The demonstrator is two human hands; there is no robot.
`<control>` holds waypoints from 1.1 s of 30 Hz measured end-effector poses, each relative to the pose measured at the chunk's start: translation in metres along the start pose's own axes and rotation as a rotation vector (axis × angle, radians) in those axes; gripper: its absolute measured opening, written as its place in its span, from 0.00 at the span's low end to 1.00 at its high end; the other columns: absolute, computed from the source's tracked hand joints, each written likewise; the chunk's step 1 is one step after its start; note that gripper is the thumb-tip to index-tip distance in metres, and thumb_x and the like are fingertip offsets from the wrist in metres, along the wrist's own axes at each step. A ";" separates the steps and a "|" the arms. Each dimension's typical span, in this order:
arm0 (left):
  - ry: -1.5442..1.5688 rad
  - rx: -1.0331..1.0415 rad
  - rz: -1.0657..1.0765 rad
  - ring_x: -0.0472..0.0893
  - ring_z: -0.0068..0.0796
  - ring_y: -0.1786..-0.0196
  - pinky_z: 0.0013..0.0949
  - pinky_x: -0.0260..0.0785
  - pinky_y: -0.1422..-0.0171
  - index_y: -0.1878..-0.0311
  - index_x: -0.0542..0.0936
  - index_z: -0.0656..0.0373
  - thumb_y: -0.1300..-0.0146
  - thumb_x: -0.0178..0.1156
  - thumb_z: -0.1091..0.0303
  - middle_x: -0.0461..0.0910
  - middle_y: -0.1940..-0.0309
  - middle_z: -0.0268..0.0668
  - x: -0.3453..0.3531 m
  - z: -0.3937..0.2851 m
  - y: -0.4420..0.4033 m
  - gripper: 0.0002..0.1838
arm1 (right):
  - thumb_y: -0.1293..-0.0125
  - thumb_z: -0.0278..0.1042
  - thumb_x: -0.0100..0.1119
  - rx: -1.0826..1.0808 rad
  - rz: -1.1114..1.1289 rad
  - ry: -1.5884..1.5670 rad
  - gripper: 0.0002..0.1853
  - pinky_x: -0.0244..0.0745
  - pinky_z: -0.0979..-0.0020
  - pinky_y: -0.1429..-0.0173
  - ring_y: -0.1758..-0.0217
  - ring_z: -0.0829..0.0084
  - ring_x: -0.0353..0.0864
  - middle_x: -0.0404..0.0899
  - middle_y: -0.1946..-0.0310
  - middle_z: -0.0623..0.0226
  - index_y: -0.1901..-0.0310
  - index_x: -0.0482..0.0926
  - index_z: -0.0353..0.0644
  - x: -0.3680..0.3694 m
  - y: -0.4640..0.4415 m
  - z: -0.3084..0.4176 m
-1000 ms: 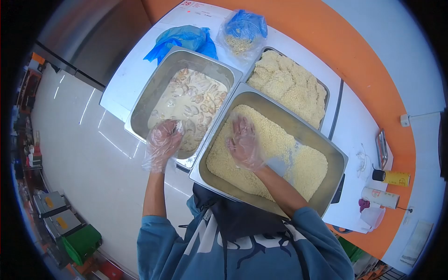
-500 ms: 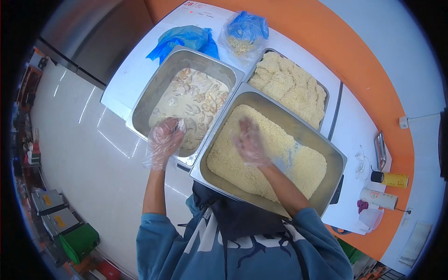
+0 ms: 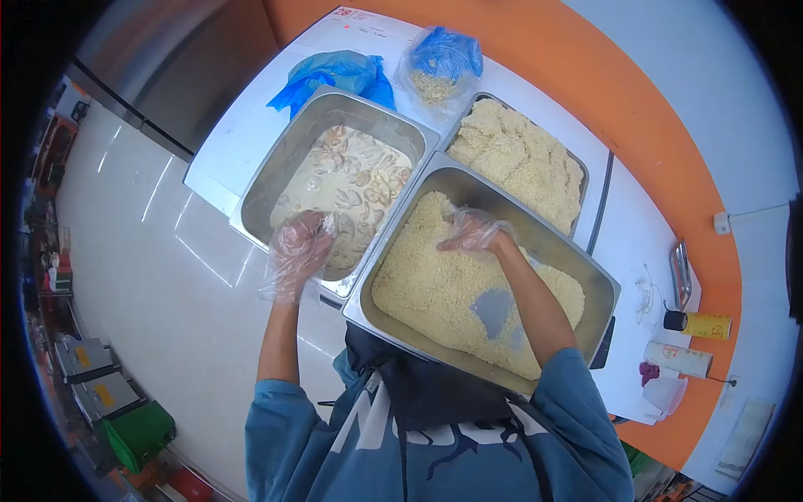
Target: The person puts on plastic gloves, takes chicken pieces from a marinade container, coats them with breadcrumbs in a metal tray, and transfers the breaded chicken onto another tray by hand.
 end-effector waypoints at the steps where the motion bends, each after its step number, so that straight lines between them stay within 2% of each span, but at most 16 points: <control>1: 0.016 -0.006 -0.004 0.83 0.46 0.59 0.45 0.75 0.53 0.57 0.84 0.54 0.48 0.65 0.62 0.84 0.63 0.41 -0.001 0.000 0.000 0.14 | 0.48 0.66 0.70 -0.017 0.001 0.027 0.53 0.60 0.64 0.24 0.27 0.53 0.67 0.68 0.32 0.44 0.29 0.66 0.36 0.002 0.004 0.005; 2: 0.016 -0.012 -0.008 0.83 0.46 0.59 0.45 0.75 0.53 0.57 0.84 0.53 0.47 0.65 0.62 0.84 0.63 0.41 -0.001 0.001 0.000 0.14 | 0.49 0.67 0.70 -0.034 0.004 0.054 0.54 0.59 0.64 0.24 0.27 0.52 0.66 0.67 0.31 0.44 0.28 0.65 0.36 0.007 0.008 0.009; 5: 0.017 -0.019 -0.004 0.83 0.46 0.58 0.45 0.75 0.53 0.58 0.84 0.53 0.47 0.65 0.62 0.84 0.63 0.41 0.001 0.002 0.000 0.13 | 0.49 0.55 0.72 -0.088 -0.162 0.008 0.39 0.69 0.60 0.33 0.38 0.51 0.75 0.75 0.40 0.45 0.40 0.75 0.37 0.010 0.023 0.016; 11: 0.009 0.005 -0.005 0.83 0.46 0.59 0.45 0.74 0.54 0.58 0.84 0.53 0.47 0.65 0.62 0.84 0.64 0.41 -0.002 -0.002 0.000 0.13 | 0.46 0.54 0.70 -0.075 -0.167 0.058 0.38 0.70 0.62 0.32 0.34 0.52 0.73 0.76 0.41 0.47 0.37 0.73 0.39 0.027 0.020 0.007; 14: -0.001 -0.004 0.009 0.83 0.47 0.60 0.45 0.74 0.55 0.59 0.84 0.53 0.47 0.65 0.62 0.83 0.64 0.41 -0.001 -0.003 -0.001 0.13 | 0.45 0.50 0.69 -0.132 -0.268 0.098 0.33 0.72 0.63 0.35 0.38 0.54 0.76 0.78 0.44 0.52 0.39 0.76 0.42 0.031 0.025 0.010; 17: -0.004 0.015 0.001 0.83 0.47 0.61 0.45 0.75 0.56 0.60 0.84 0.53 0.47 0.65 0.62 0.83 0.65 0.41 -0.001 -0.003 -0.003 0.12 | 0.47 0.46 0.69 -0.218 -0.206 0.295 0.31 0.67 0.55 0.29 0.42 0.58 0.79 0.81 0.50 0.57 0.41 0.77 0.45 0.017 0.036 0.036; 20: -0.003 0.048 -0.033 0.83 0.48 0.62 0.45 0.75 0.57 0.60 0.84 0.54 0.48 0.65 0.62 0.83 0.66 0.42 -0.001 -0.004 -0.001 0.12 | 0.52 0.43 0.70 -0.260 -0.442 0.428 0.28 0.63 0.43 0.29 0.49 0.60 0.82 0.82 0.58 0.62 0.47 0.81 0.47 0.020 0.036 0.031; 23: -0.010 0.027 -0.040 0.82 0.48 0.63 0.46 0.75 0.58 0.61 0.84 0.54 0.47 0.65 0.62 0.83 0.67 0.42 -0.003 -0.006 -0.001 0.11 | 0.45 0.51 0.65 -0.137 -0.322 0.328 0.27 0.58 0.38 0.33 0.49 0.58 0.81 0.83 0.57 0.59 0.43 0.80 0.54 0.018 0.031 0.030; 26: -0.008 0.026 -0.047 0.82 0.48 0.64 0.46 0.75 0.59 0.62 0.84 0.54 0.47 0.65 0.62 0.83 0.67 0.42 -0.004 -0.006 -0.002 0.11 | 0.44 0.55 0.64 -0.060 -0.171 0.446 0.26 0.57 0.38 0.30 0.46 0.60 0.81 0.83 0.56 0.60 0.45 0.81 0.53 0.028 0.018 0.020; 29: -0.003 0.033 -0.049 0.82 0.48 0.64 0.46 0.74 0.59 0.62 0.84 0.54 0.47 0.65 0.61 0.83 0.67 0.42 -0.002 -0.004 -0.001 0.11 | 0.44 0.58 0.63 -0.131 -0.249 0.360 0.27 0.52 0.39 0.26 0.43 0.60 0.80 0.83 0.55 0.61 0.47 0.81 0.51 0.021 0.034 0.031; 32: 0.001 0.030 -0.031 0.82 0.48 0.63 0.46 0.74 0.58 0.60 0.83 0.54 0.47 0.64 0.61 0.83 0.66 0.42 -0.003 -0.006 -0.001 0.12 | 0.41 0.55 0.61 -0.105 -0.247 0.448 0.23 0.47 0.41 0.23 0.42 0.60 0.79 0.83 0.55 0.61 0.49 0.81 0.50 0.022 0.041 0.034; 33: 0.005 0.042 -0.030 0.82 0.48 0.62 0.46 0.74 0.58 0.60 0.83 0.54 0.47 0.64 0.61 0.83 0.66 0.42 -0.002 -0.005 0.000 0.12 | 0.38 0.54 0.58 -0.213 -0.376 0.356 0.22 0.47 0.42 0.22 0.43 0.61 0.79 0.83 0.55 0.62 0.50 0.81 0.48 0.018 0.049 0.039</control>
Point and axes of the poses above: each hand's wrist, its own y-axis away from the middle knuckle, its own x-axis out of the palm, z = x × y, the point moved 9 cm from there along -y, towards the middle knuckle
